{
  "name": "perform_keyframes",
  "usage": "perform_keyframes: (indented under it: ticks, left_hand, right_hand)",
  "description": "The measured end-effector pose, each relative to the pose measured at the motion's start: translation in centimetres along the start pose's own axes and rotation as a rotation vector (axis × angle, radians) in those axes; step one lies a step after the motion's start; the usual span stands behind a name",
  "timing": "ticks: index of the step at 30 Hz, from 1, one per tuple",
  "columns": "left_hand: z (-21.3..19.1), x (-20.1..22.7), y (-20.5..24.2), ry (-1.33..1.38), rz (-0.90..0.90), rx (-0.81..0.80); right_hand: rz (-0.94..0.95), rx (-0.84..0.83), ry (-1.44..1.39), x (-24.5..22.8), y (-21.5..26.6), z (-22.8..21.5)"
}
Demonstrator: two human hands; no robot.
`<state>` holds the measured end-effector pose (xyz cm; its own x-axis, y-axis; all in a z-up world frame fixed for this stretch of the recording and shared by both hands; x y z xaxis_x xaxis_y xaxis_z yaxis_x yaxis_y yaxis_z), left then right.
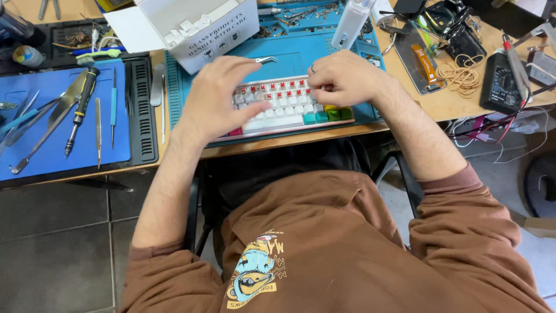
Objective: The person installs white keycaps onto a mechanical keyboard placed on a blue mat. They repeatedly pick keycaps from a white box and press them into the keyboard switches, working across multiple rows.
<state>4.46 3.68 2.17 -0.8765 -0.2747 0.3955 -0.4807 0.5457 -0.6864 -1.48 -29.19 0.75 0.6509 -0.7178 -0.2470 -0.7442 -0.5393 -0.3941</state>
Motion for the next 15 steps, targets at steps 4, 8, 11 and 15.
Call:
perform_keyframes:
  ticks: [4, 8, 11, 15]
  left_hand:
    - [3.2, -0.1, 2.1, -0.122, -0.013, -0.227]
    - [5.0, 0.3, 2.3, -0.146, -0.001, -0.254]
    - [5.9, 0.2, 2.2, -0.168, 0.001, -0.216]
    - [6.5, 0.8, 1.6, -0.218, 0.003, -0.254]
  right_hand:
    - [-0.012, -0.099, 0.060, -0.3, -0.4, 0.0]
    - [-0.045, -0.195, 0.112, -0.5, -0.9, -0.1]
    - [-0.042, -0.198, 0.099, -0.4, -0.9, 0.1]
    - [-0.063, -0.201, 0.098, -0.2, -0.9, 1.1]
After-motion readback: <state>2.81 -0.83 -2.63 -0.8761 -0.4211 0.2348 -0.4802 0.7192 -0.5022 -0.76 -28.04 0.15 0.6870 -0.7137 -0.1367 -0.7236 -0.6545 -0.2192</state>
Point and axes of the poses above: each hand's wrist, its own y-axis away from the middle knuckle, its own z-axis out of the palm, x = y × z, the point moved 1 cm from there along -y, towards the middle knuckle, and after that the axes turned 14 degrees about x, right-handed, at the moved point
